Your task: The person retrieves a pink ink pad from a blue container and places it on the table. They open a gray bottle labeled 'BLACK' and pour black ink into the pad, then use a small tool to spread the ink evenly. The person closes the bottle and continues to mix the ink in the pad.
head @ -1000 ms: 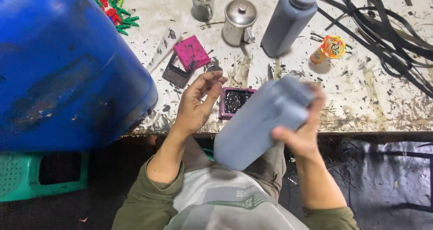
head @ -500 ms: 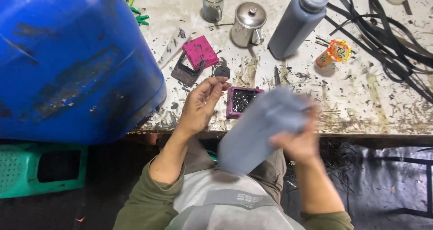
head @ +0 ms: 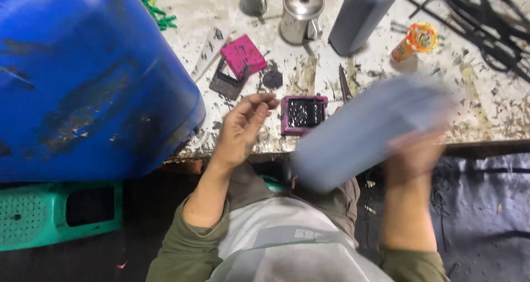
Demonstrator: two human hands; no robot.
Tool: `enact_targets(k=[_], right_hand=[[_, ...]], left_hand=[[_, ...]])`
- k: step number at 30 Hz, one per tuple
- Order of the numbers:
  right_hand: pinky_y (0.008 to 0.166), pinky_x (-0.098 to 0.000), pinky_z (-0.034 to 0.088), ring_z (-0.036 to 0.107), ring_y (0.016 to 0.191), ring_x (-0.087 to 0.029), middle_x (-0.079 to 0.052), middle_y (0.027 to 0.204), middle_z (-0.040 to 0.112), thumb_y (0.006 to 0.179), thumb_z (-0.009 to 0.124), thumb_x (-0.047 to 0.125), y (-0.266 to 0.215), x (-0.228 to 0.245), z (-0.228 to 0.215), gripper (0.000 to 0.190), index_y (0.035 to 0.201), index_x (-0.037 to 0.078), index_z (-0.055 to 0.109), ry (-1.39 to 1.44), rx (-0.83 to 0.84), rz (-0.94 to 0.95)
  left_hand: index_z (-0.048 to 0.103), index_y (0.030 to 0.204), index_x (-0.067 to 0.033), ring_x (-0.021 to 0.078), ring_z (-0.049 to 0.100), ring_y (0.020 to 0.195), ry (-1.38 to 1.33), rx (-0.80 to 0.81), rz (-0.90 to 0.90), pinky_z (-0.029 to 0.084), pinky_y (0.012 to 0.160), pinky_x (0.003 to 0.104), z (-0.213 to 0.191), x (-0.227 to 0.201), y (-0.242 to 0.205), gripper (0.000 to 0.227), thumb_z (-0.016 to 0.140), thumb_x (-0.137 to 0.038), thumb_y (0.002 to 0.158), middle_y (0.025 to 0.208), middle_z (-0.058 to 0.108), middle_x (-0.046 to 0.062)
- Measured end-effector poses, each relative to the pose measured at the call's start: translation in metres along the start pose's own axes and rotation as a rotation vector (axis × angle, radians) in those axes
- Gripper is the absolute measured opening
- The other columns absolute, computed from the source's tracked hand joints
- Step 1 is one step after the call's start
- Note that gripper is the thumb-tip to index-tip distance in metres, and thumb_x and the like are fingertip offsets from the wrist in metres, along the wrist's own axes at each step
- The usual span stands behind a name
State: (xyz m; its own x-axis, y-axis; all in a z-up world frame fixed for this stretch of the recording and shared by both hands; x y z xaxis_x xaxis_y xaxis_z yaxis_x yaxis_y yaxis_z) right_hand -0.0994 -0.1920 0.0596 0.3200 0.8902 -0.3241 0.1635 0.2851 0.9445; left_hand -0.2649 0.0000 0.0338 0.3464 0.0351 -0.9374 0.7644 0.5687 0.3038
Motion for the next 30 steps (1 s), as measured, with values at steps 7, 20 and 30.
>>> enact_targets(k=[7,20,30], right_hand=[[0.119,-0.0398,0.044,0.057,0.132,-0.034,-0.033,0.137,0.055,0.091,0.071,0.001,-0.021,-0.006,-0.017,0.053,0.137,-0.015,0.050,0.374,0.162,0.005],[0.119,-0.0442,0.042,0.057,0.134,-0.037,-0.028,0.135,0.060,0.060,0.090,0.014,-0.063,-0.004,0.023,0.087,0.135,-0.007,0.052,1.380,0.612,0.068],[0.119,-0.0476,0.041,0.056,0.135,-0.039,-0.024,0.133,0.063,0.036,0.104,0.024,-0.082,0.001,0.061,0.114,0.133,-0.002,0.053,2.159,0.912,0.092]], left_hand=[[0.064,0.129,-0.0019,0.0203,0.065,0.111,0.004,0.038,-0.016,0.055,0.099,0.036,0.002,0.010,0.007,0.034,0.059,-0.026,0.106,0.114,0.072,0.014],[0.066,0.119,-0.0037,0.0277,0.069,0.108,-0.042,-0.002,-0.066,0.057,0.094,0.041,0.007,0.018,0.017,0.029,0.059,-0.028,0.105,0.117,0.070,0.019],[0.065,0.117,-0.0011,0.0229,0.071,0.106,-0.088,-0.126,-0.054,0.059,0.091,0.033,-0.006,0.024,0.021,0.031,0.055,-0.029,0.107,0.109,0.074,0.016]])
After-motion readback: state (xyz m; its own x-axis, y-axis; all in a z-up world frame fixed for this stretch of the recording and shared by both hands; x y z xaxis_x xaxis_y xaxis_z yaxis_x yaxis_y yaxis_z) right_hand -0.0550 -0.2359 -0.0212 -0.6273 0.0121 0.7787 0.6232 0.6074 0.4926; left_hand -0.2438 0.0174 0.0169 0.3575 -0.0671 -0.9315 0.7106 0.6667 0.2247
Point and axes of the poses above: each hand's wrist, its own y-axis towards the middle knuckle, its own z-axis out of the palm, x = y × z, the point moved 8 cm from there along y, towards the middle knuckle
